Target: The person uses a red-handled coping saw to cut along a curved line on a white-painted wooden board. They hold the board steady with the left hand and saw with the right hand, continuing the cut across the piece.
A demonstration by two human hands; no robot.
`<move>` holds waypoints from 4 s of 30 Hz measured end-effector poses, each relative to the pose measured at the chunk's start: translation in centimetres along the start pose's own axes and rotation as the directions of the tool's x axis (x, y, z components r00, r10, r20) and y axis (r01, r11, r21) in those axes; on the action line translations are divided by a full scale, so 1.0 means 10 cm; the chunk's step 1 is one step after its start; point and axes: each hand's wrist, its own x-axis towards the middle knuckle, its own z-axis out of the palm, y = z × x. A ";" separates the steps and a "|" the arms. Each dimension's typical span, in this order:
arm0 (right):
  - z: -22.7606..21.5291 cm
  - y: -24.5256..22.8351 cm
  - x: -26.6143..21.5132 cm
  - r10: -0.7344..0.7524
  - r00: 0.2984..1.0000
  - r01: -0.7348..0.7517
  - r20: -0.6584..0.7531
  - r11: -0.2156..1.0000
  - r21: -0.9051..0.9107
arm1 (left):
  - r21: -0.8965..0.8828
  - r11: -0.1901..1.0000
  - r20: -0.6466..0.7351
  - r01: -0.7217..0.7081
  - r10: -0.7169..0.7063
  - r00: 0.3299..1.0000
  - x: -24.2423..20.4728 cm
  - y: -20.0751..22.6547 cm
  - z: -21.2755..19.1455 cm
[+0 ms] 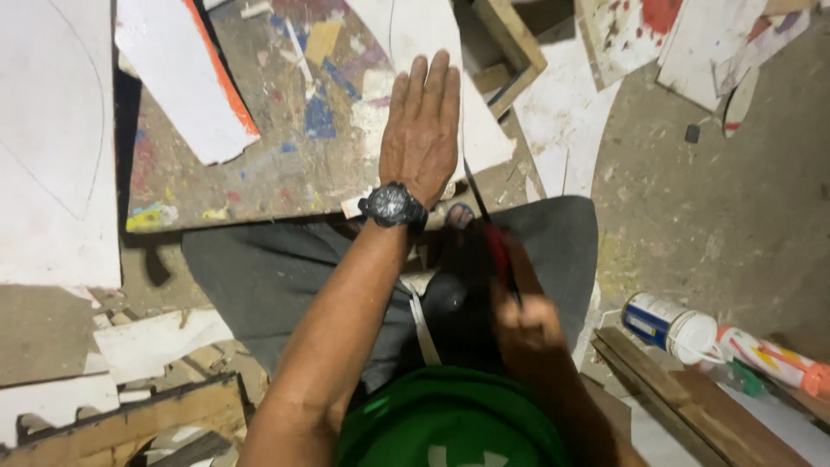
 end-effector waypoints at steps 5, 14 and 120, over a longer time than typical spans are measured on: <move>0.13 -0.44 1.07 0.248 0.965 -0.245 -0.084 0.968 0.051 | 0.006 1.000 0.047 0.023 -0.023 0.999 0.03 0.04 -0.07; -0.05 -0.67 0.73 0.380 0.924 -0.381 -0.029 0.925 -0.009 | 0.014 0.999 0.069 0.031 -0.032 0.997 0.01 -0.02 -0.05; -0.39 -0.15 0.68 0.291 0.898 -0.231 -0.330 0.950 0.209 | 0.013 0.998 -0.083 -0.066 0.067 0.994 0.08 -0.55 -0.53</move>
